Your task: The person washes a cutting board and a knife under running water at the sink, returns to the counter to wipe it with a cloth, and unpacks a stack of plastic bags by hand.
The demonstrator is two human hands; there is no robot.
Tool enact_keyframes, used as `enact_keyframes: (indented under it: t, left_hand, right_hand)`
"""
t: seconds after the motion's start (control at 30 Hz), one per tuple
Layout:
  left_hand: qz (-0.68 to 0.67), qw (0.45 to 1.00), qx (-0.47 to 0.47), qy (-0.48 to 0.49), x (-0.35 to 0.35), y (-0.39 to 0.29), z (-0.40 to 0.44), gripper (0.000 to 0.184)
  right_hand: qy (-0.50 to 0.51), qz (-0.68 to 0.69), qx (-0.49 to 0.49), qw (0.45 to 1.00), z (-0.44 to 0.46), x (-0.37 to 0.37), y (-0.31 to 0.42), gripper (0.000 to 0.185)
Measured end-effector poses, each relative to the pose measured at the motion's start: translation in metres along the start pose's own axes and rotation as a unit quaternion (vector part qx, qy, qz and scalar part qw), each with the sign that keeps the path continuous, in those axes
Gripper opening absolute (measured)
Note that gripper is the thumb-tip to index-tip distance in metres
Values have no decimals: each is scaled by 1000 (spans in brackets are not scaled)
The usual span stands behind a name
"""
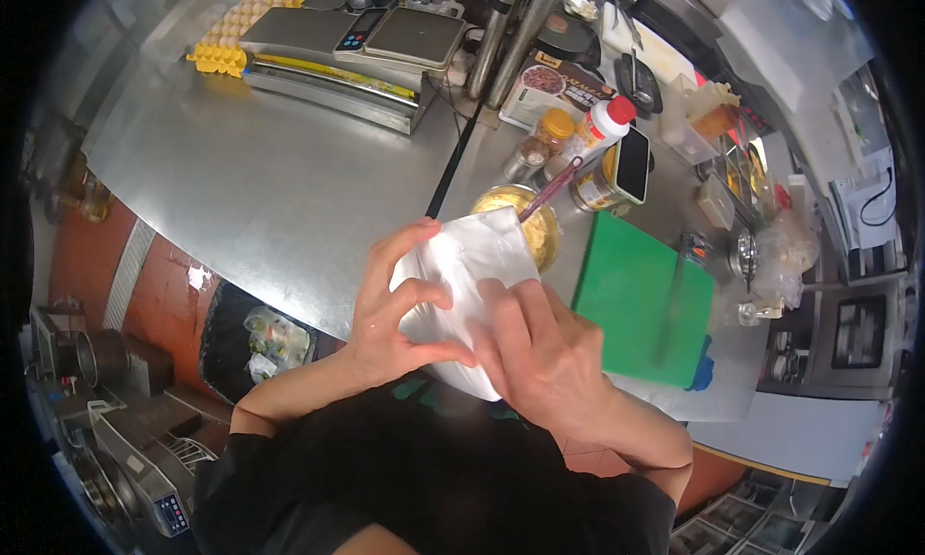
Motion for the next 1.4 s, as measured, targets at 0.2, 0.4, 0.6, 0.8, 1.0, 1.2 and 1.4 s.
enact_keyframes:
  t: [0.2,0.4,0.6,0.8,1.0,1.2,1.4]
  left_hand:
    - [-2,1000,-5,7,1,-1,2,51]
    - [16,1000,0,3,8,-1,10,52]
    - [33,999,-1,10,10,-1,14,56]
    - [31,999,4,16,13,4,18,55]
    - [-30,998,23,46,4,10,18,48]
    - [-49,998,-9,37,9,11,18,46]
    - [-29,999,-15,36,15,7,19,46]
  right_hand:
    - [-11,-112,-98,989,-7,6,-9,39]
    - [38,-180,-152,971,2,1,-24,47]
    - [57,-189,-126,972,4,2,-31,51]
    - [27,-149,-145,978,7,10,-39,41]
    - [20,-14,-100,995,2,-1,-31,35]
    - [8,-22,-61,998,6,3,-31,33]
    - [68,-176,-72,979,1,-2,-24,36]
Point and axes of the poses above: each hand's wrist, its own z-axis towards the middle knuckle, its own x-axis out of the palm, y = z × x, the point moved 1 cm from there along z, towards the middle knuckle
